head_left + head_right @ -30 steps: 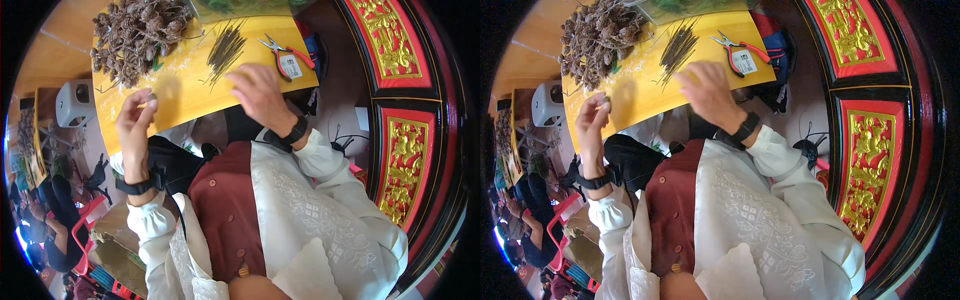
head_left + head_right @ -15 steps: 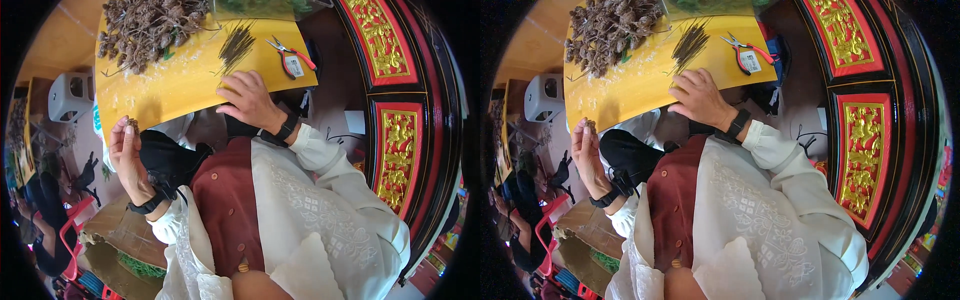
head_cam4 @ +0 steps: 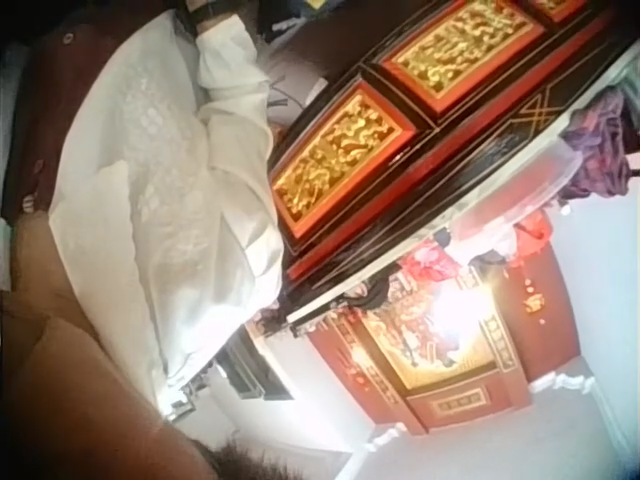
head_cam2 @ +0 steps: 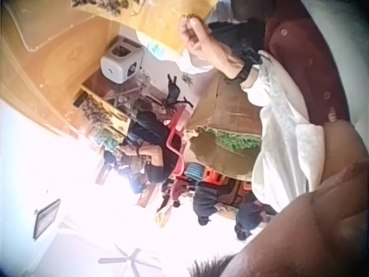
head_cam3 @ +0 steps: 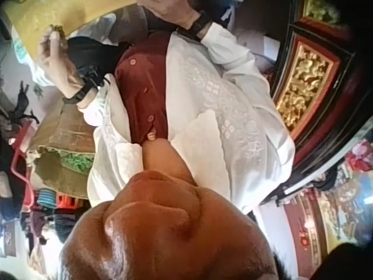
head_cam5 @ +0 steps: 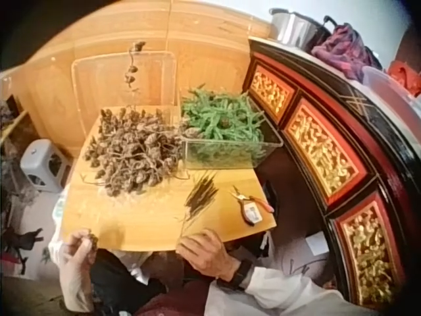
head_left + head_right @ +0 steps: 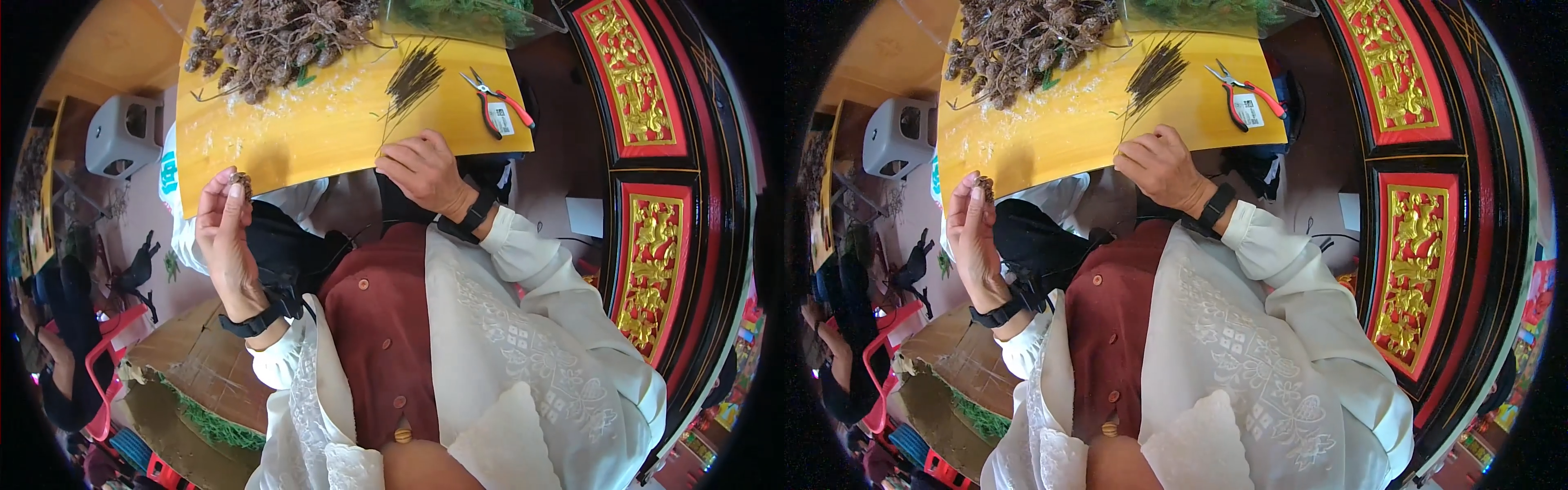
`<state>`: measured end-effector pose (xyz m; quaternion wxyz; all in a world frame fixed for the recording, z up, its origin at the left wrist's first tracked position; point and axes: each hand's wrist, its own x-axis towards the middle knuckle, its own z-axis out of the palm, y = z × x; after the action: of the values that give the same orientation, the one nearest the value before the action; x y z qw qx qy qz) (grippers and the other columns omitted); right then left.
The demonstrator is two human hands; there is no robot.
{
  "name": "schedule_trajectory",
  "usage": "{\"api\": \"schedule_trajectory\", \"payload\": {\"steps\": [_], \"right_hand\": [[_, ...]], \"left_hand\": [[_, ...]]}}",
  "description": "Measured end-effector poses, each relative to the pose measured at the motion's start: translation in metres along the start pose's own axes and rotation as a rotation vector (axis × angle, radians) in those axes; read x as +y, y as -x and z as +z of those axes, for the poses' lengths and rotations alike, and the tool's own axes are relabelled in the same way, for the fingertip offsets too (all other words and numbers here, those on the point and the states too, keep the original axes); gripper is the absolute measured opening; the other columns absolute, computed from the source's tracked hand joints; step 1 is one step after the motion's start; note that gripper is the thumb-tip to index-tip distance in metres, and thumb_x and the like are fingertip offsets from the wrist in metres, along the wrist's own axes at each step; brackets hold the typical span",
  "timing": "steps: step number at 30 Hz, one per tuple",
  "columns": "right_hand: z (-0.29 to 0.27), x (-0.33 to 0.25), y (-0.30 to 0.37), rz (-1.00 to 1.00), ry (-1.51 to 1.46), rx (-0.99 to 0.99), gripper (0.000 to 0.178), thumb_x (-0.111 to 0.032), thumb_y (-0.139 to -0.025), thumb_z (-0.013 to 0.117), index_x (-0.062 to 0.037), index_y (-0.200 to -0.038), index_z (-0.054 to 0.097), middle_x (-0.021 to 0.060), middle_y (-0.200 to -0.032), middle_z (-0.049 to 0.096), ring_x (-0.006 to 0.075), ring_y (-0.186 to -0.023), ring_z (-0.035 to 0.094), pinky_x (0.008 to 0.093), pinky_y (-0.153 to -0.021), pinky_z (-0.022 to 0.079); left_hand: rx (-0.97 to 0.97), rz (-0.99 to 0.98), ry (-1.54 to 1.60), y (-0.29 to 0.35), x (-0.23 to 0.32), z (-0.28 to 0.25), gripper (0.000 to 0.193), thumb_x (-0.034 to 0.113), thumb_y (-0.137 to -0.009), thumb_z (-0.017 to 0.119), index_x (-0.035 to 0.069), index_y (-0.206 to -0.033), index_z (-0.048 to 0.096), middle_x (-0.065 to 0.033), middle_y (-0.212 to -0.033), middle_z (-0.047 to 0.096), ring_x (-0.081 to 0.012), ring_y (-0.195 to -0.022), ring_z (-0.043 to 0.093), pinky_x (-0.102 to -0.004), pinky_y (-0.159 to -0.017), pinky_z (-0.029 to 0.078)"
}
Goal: Trimming green plastic leaves and wiring brown decorative pods to assemble artificial plants.
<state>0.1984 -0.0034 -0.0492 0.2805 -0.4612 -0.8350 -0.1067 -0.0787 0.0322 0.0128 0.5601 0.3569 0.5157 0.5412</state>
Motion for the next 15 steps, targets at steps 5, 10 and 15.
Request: {"api": "schedule_trajectory", "payload": {"steps": [5, 10, 15], "right_hand": [[-0.006, 0.002, -0.005, -0.076, -0.001, -0.014, 0.016, -0.013, -0.076, 0.064, -0.0110, -0.092, 0.062, 0.0012, -0.094, 0.061, 0.0180, -0.083, 0.058, 0.0370, -0.077, 0.042], [-0.031, 0.021, -0.033, -0.035, 0.038, 0.197, 0.012, -0.005, -0.082, 0.059, -0.0077, -0.093, 0.060, 0.0048, -0.093, 0.065, 0.0172, -0.077, 0.061, 0.0341, -0.074, 0.046], [-0.037, 0.028, -0.052, 0.404, -0.290, 0.286, 0.006, -0.002, -0.089, 0.052, -0.0035, -0.094, 0.054, 0.0072, -0.087, 0.065, 0.0156, -0.069, 0.061, 0.0274, -0.066, 0.048]], "left_hand": [[-0.046, -0.002, -0.009, 0.001, -0.004, 0.001, 0.024, 0.011, -0.085, 0.066, 0.002, -0.107, 0.061, 0.0001, -0.084, 0.059, -0.0058, -0.065, 0.045, -0.0169, -0.058, 0.034], [-0.035, -0.005, -0.018, 0.000, -0.006, -0.001, 0.024, 0.011, -0.085, 0.066, 0.002, -0.107, 0.061, -0.0002, -0.087, 0.060, -0.0060, -0.068, 0.049, -0.0176, -0.061, 0.037], [-0.041, -0.020, -0.011, -0.002, -0.021, 0.004, 0.024, 0.012, -0.086, 0.066, 0.003, -0.107, 0.061, -0.0017, -0.092, 0.062, -0.0092, -0.081, 0.057, -0.0197, -0.070, 0.041]]}}
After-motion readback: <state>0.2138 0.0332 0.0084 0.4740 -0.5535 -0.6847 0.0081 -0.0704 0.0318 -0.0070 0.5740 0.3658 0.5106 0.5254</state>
